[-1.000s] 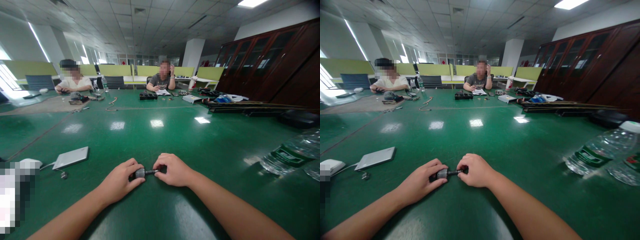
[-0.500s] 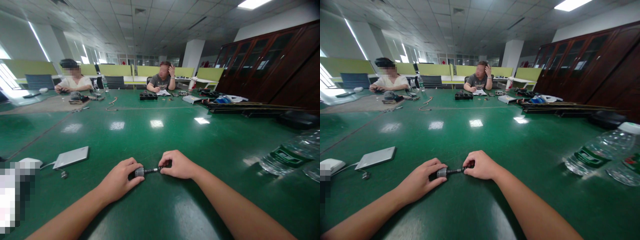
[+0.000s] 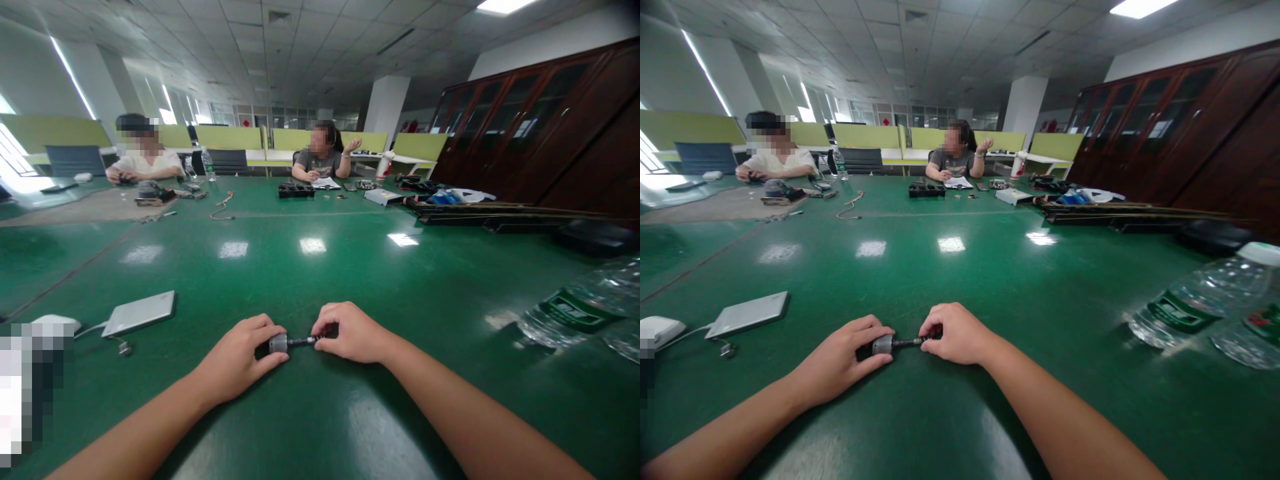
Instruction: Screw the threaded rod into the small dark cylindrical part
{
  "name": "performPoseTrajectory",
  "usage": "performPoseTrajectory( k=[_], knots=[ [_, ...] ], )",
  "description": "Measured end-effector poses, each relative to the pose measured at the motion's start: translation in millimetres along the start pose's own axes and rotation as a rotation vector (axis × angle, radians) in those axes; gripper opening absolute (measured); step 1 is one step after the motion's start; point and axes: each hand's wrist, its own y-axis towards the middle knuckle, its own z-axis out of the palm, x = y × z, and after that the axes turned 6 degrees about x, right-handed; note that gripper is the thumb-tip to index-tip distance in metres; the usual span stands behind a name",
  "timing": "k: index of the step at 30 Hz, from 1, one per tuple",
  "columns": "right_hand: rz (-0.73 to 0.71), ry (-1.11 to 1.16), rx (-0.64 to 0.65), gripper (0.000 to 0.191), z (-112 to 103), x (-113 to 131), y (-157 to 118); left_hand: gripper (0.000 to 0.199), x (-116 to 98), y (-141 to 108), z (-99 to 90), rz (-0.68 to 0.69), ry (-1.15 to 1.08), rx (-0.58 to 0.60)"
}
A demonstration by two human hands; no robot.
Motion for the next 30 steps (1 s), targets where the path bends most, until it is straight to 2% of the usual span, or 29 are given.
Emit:
performPoseTrajectory(
  k=[7,10,30],
  knots=[
    [-0.143,-0.014,-0.1,0.008,24,15,8,0.03,-4,1,1.4,0.041,0.044,0.023],
    [-0.161,-0.04,-0.139,0.009,32,18,11,0.028,-6,0,2.0,0.032,0.053,0.024],
    [-0.165,-0.113,-0.14,0.011,33,16,9,0.024,-7,3,2.5,0.027,0.069,0.026]
  ],
)
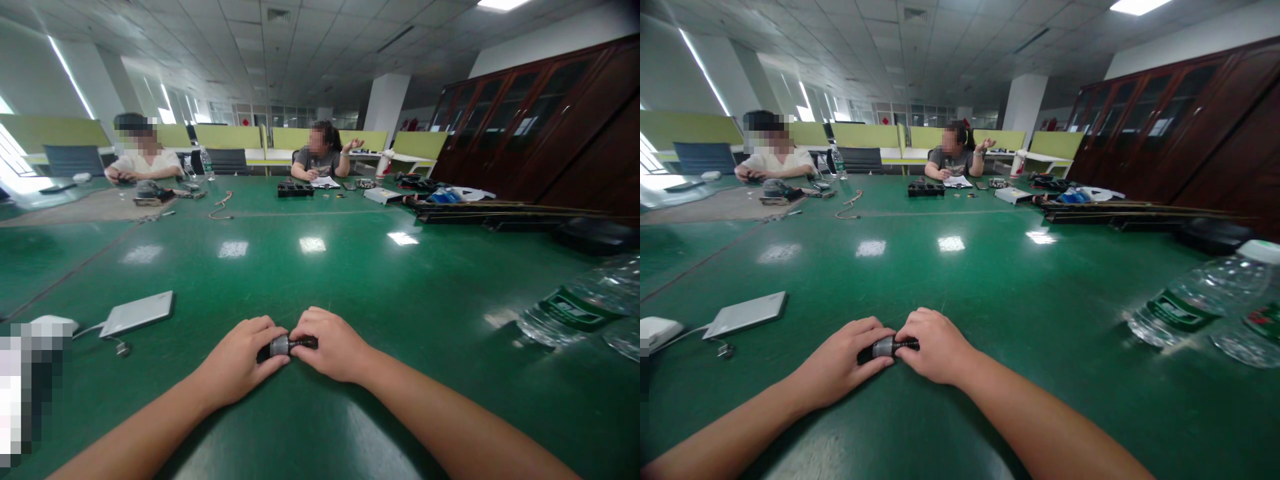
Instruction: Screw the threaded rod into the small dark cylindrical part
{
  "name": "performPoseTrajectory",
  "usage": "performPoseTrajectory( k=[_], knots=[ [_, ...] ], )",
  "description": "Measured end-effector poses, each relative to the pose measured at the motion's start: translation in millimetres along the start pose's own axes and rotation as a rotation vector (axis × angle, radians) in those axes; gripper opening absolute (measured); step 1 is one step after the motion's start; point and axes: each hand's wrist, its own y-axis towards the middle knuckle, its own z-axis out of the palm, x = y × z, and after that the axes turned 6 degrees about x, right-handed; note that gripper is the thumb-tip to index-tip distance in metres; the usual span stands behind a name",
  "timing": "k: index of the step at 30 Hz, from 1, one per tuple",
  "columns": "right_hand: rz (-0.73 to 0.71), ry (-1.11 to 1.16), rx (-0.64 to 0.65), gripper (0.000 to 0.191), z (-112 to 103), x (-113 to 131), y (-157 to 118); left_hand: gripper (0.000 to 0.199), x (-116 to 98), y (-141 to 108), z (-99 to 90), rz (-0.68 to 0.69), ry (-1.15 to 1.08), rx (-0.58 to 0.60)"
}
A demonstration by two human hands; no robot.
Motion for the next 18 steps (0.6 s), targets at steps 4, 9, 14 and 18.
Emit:
performPoseTrajectory(
  k=[4,9,14,18],
  knots=[
    [-0.009,0.003,-0.003,0.01,-0.2,-0.7,-0.4,0.022,-1.0,-0.2,-1.0,-0.005,-0.003,-0.001],
    [-0.005,-0.006,0.01,0.01,-2.6,0.0,-0.4,0.022,-1.3,-0.2,-1.3,0.011,-0.008,-0.032],
    [0.001,0.0,0.018,0.01,-4.4,1.7,-0.1,0.022,-1.0,-0.3,-1.3,0.011,-0.014,-0.032],
    [-0.003,-0.001,0.019,0.01,-5.3,0.5,-0.5,0.023,-1.7,-0.6,-1.8,0.009,-0.013,-0.031]
  ],
)
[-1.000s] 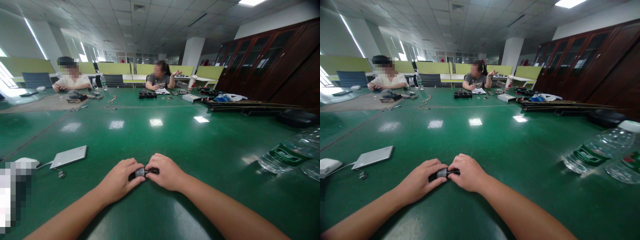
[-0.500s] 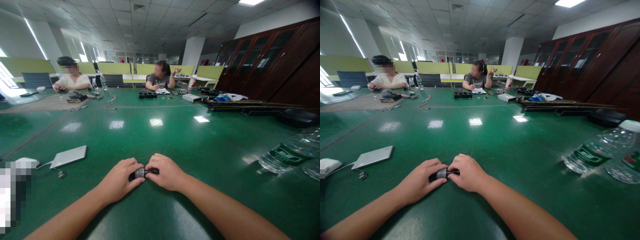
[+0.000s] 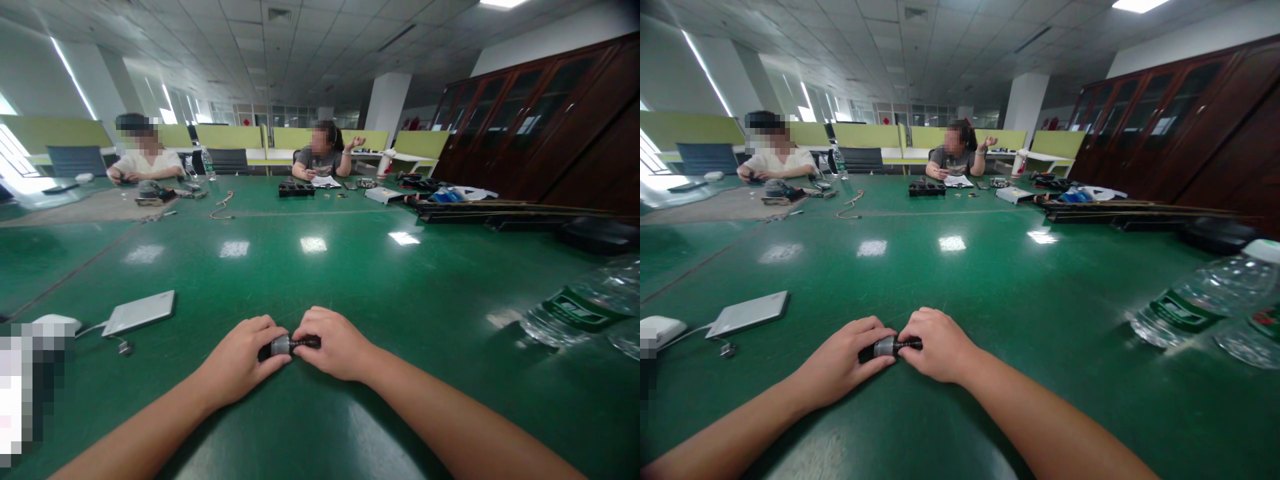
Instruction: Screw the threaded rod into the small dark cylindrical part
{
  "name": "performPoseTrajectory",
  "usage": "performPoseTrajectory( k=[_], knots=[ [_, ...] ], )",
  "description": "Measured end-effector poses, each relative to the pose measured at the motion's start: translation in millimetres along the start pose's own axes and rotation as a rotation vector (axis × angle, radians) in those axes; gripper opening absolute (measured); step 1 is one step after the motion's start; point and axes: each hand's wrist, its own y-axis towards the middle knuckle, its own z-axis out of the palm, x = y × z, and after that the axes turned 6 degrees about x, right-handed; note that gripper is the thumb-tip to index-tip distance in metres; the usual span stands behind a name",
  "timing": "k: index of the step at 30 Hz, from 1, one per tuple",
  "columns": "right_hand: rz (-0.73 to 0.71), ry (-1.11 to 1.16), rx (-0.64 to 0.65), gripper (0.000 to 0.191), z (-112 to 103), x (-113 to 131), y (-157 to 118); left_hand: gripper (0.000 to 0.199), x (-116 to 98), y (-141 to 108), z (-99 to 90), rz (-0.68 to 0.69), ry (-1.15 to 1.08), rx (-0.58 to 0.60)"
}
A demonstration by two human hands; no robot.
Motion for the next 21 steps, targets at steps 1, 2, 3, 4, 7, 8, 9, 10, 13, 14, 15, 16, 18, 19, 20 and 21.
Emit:
performPoseTrajectory(
  k=[1,2,3,4,7,8,9,10,13,14,15,16,18,19,20,21],
  knots=[
    [-0.003,-0.001,0.001,0.009,-0.2,-0.5,-0.1,0.023,-0.1,0.0,0.0,-0.002,0.003,0.003],
    [-0.006,-0.002,0.002,0.009,-0.5,-0.9,-0.1,0.023,-0.2,0.0,0.0,-0.005,0.006,0.005],
    [-0.008,-0.003,0.004,0.009,-0.8,-1.2,0.0,0.023,-0.1,0.1,0.1,-0.008,0.009,0.007],
    [-0.01,-0.004,0.005,0.009,-1.1,-1.3,0.0,0.022,0.0,0.1,0.2,-0.01,0.011,0.009],
    [-0.011,-0.003,0.003,0.009,-2.2,-0.8,0.1,0.023,0.4,0.2,0.6,-0.012,0.016,0.011],
    [-0.008,-0.004,0.001,0.009,-2.6,-0.5,0.0,0.023,0.6,0.2,0.7,-0.011,0.017,0.012],
    [-0.005,-0.004,-0.001,0.009,-2.9,-0.3,-0.3,0.023,0.6,0.1,0.7,-0.009,0.019,0.014],
    [-0.003,-0.004,-0.002,0.009,-3.2,-0.1,-0.6,0.024,0.6,0.1,0.7,-0.007,0.019,0.015],
    [-0.001,-0.005,0.001,0.009,-3.8,0.0,-1.7,0.024,0.4,0.0,0.5,-0.002,0.016,0.012],
    [-0.001,-0.006,0.002,0.009,-4.0,-0.1,-2.1,0.024,0.3,0.0,0.3,-0.003,0.014,0.012],
    [-0.002,-0.007,0.003,0.009,-4.2,-0.2,-2.4,0.024,0.1,0.0,0.1,-0.004,0.013,0.013],
    [-0.002,-0.009,0.005,0.009,-4.4,-0.4,-2.7,0.024,0.0,0.0,-0.1,-0.006,0.012,0.015],
    [0.0,-0.015,0.008,0.009,-5.0,-1.0,-3.2,0.024,-0.2,0.1,-0.6,-0.007,0.01,0.012],
    [0.002,-0.019,0.01,0.008,-5.4,-1.4,-3.5,0.024,-0.2,0.1,-0.8,-0.006,0.009,0.007],
    [0.006,-0.022,0.011,0.008,-5.8,-1.7,-3.8,0.024,-0.2,0.1,-0.9,-0.002,0.007,0.001],
    [0.011,-0.023,0.012,0.007,-6.1,-2.1,-4.2,0.024,0.0,0.1,-1.1,0.002,0.007,-0.003]
  ],
)
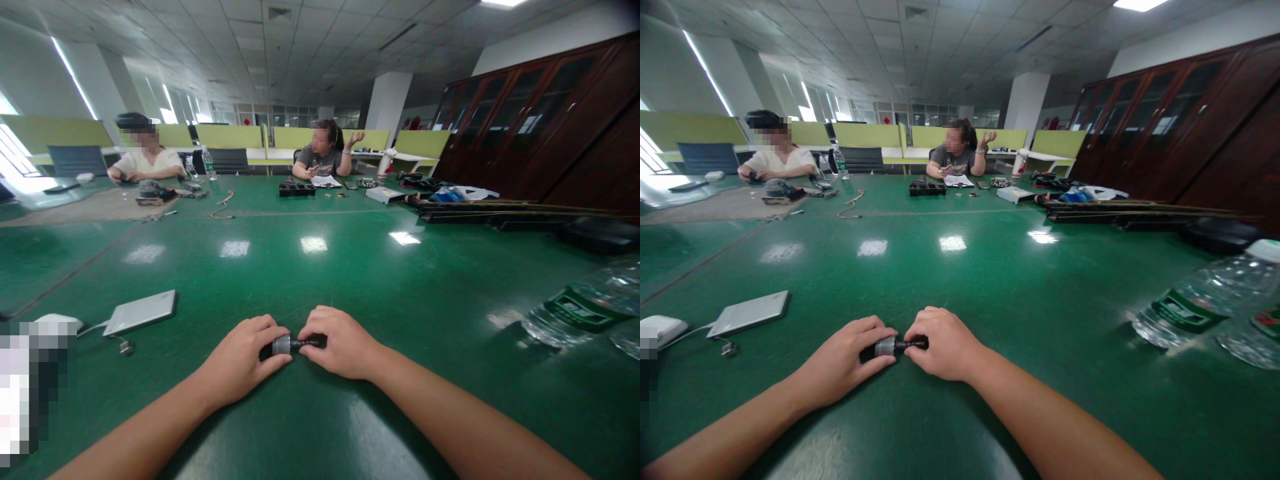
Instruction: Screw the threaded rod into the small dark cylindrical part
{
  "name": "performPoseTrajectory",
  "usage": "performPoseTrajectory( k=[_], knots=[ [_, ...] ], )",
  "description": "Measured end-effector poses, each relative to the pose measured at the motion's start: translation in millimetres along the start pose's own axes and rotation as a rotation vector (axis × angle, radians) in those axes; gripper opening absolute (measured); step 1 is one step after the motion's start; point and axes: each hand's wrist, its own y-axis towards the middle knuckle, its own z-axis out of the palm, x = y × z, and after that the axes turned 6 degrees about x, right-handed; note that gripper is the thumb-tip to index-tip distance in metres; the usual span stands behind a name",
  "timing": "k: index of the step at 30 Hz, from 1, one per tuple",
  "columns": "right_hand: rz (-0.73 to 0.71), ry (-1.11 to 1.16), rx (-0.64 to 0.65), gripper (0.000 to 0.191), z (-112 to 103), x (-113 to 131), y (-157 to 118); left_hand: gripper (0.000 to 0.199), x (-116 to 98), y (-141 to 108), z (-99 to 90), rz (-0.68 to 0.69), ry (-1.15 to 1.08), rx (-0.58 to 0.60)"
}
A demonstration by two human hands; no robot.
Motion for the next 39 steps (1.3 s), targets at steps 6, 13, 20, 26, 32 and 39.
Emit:
performPoseTrajectory(
  k=[6,13,20,26,32,39],
  knots=[
    [0.02,0.005,-0.008,0.008,-2,-1,-3,0.025,1,-1,-0.1,0.005,-0.003,-0.012],
    [0.109,0.031,0.064,0.007,-23,-21,-9,0.025,3,0,-0.5,-0.022,-0.025,-0.01],
    [0.164,0.128,0.053,0.008,-31,-33,-11,0.025,5,-1,-0.1,-0.017,-0.03,-0.021],
    [0.106,0.077,0.076,0.009,-27,-23,-9,0.025,4,-1,-0.7,-0.02,-0.021,-0.011],
    [0.106,0.083,0.073,0.011,-21,-16,-5,0.024,5,0,0.2,-0.031,-0.032,0.005],
    [0.09,0.095,-0.022,0.015,6,7,7,0.024,2,-1,1.0,-0.015,-0.002,0.035]
  ],
)
